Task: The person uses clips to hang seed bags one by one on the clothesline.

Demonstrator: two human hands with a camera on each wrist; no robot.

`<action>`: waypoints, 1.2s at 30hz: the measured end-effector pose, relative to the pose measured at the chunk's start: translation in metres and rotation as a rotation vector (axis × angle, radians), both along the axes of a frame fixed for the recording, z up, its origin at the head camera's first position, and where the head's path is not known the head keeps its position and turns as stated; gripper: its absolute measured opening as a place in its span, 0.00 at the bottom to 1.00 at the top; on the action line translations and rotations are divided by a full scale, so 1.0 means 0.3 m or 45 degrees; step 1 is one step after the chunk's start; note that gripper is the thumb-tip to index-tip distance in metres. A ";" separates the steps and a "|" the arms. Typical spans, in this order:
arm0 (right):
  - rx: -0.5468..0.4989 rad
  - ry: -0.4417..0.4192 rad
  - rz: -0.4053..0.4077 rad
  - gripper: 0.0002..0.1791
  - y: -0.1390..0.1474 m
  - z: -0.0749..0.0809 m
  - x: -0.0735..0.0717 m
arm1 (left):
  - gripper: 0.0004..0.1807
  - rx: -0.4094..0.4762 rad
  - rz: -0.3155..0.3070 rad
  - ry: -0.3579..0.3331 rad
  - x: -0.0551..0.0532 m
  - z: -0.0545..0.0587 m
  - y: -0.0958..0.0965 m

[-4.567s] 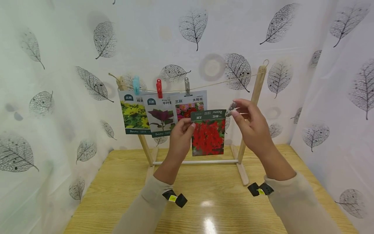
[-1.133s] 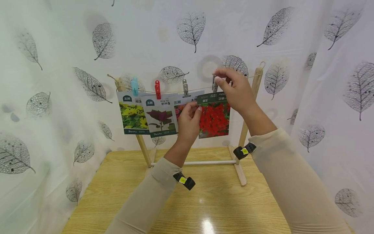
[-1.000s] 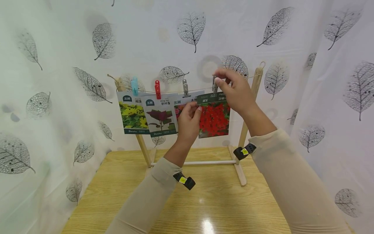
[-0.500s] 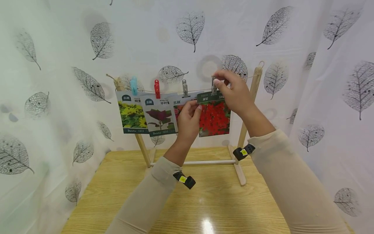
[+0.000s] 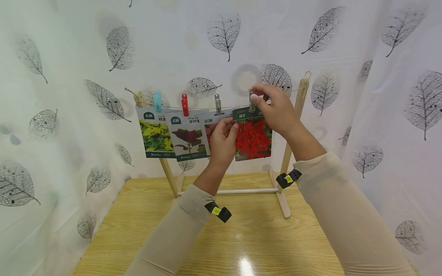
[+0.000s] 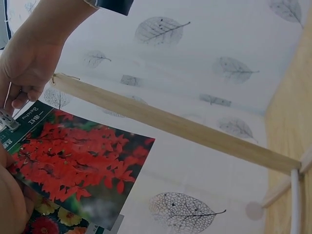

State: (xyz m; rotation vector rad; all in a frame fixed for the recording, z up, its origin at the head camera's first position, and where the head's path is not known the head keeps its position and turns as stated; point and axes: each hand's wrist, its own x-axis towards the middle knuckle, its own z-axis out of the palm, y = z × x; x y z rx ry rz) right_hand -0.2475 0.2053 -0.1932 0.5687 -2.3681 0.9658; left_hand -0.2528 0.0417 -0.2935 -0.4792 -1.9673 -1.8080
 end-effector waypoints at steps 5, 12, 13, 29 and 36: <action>0.013 -0.059 -0.008 0.24 0.002 0.001 0.007 | 0.16 -0.007 0.004 -0.004 0.000 -0.003 -0.002; 0.004 -0.094 -0.036 0.25 0.000 -0.003 0.007 | 0.17 -0.034 0.004 -0.031 0.003 -0.015 -0.007; 0.005 -0.095 -0.042 0.25 0.000 -0.004 0.007 | 0.17 -0.036 0.001 -0.041 0.004 -0.018 -0.008; -0.005 -0.094 -0.086 0.26 -0.015 0.000 0.020 | 0.15 0.011 -0.025 -0.110 0.011 -0.101 -0.038; -0.011 -0.056 -0.106 0.26 -0.019 -0.007 0.018 | 0.13 -0.071 0.023 -0.074 0.031 -0.129 -0.047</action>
